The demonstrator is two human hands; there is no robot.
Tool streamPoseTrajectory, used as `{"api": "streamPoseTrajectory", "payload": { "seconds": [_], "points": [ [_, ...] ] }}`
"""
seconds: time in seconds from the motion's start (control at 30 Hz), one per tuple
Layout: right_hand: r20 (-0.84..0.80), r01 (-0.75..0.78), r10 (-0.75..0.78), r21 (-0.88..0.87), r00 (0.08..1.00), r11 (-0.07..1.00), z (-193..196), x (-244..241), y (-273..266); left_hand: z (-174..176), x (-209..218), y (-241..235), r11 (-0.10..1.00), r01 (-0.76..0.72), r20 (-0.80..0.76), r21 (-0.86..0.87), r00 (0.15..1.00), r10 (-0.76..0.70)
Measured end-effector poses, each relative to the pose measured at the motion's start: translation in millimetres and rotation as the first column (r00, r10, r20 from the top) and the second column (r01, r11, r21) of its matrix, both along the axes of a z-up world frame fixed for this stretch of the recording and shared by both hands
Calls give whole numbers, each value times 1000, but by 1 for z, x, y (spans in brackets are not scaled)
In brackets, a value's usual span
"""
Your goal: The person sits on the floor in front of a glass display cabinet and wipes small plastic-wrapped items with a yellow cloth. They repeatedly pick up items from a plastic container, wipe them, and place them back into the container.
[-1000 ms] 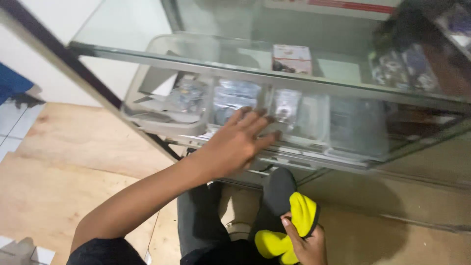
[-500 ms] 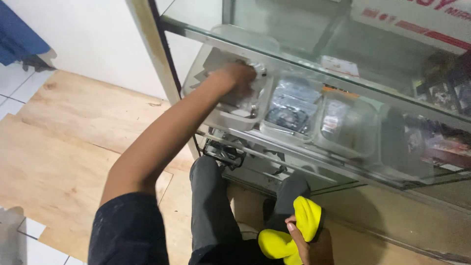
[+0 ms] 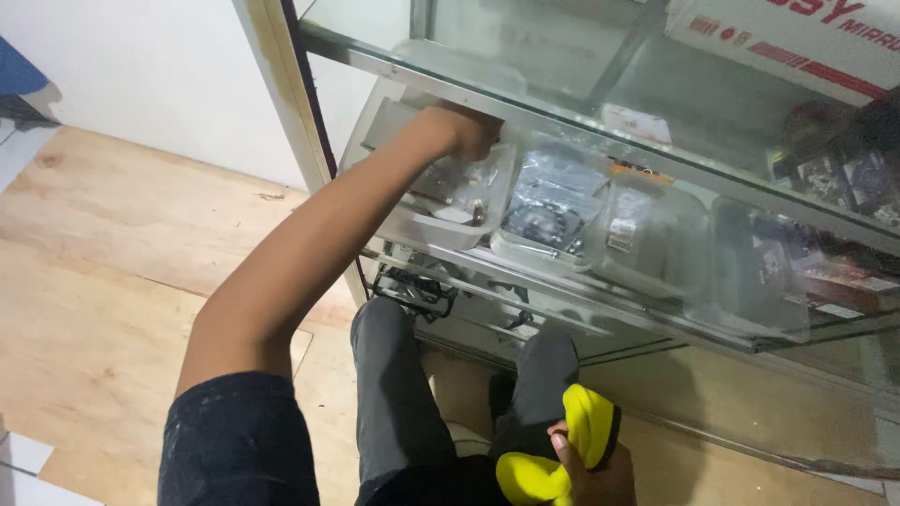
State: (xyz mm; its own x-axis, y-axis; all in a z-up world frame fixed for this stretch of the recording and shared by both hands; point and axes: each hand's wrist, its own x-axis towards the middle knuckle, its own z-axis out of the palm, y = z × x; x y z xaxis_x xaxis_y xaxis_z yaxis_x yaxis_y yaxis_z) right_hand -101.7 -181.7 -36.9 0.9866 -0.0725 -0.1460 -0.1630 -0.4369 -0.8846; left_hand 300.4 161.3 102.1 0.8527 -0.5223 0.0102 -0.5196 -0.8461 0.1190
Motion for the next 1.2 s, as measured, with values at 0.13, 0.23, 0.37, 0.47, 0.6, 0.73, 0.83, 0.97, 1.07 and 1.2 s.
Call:
{"api": "streamPoseTrajectory", "payload": {
  "seconds": [0.13,0.23,0.37,0.47,0.6,0.73,0.83,0.97,1.07,1.2],
  "points": [
    [-35,-21,20,-23,999,1000,13,6,11,9,-20,6,995,-91,-9,37,996,91],
    [-104,23,-23,-1,994,1000,31,6,22,8,-36,9,987,-140,-157,-79,979,126],
    [8,-15,15,70,1000,997,32,4,20,-11,-39,9,943,-26,54,-331,997,46],
    [73,-54,49,64,996,997,31,-1,13,6,-53,7,924,-66,36,-378,996,86],
    [-112,6,0,58,994,998,29,-1,-4,37,-84,0,790,-178,-40,-586,981,191],
    [35,-65,64,25,997,998,21,0,-12,53,-107,-3,735,-329,-238,-593,944,230],
    [91,-103,101,20,991,994,12,2,-20,63,-147,-7,715,-146,-8,-683,981,193],
    [232,-101,47,225,972,969,-7,12,-10,56,-233,-34,456,57,176,-888,959,222],
    [292,-138,33,348,956,927,36,25,17,19,-274,-74,-38,-172,-173,-984,985,23],
    [449,-268,216,55,867,962,102,53,49,-50,-290,-133,-549,-563,-304,-617,815,-493]
  ]
}}
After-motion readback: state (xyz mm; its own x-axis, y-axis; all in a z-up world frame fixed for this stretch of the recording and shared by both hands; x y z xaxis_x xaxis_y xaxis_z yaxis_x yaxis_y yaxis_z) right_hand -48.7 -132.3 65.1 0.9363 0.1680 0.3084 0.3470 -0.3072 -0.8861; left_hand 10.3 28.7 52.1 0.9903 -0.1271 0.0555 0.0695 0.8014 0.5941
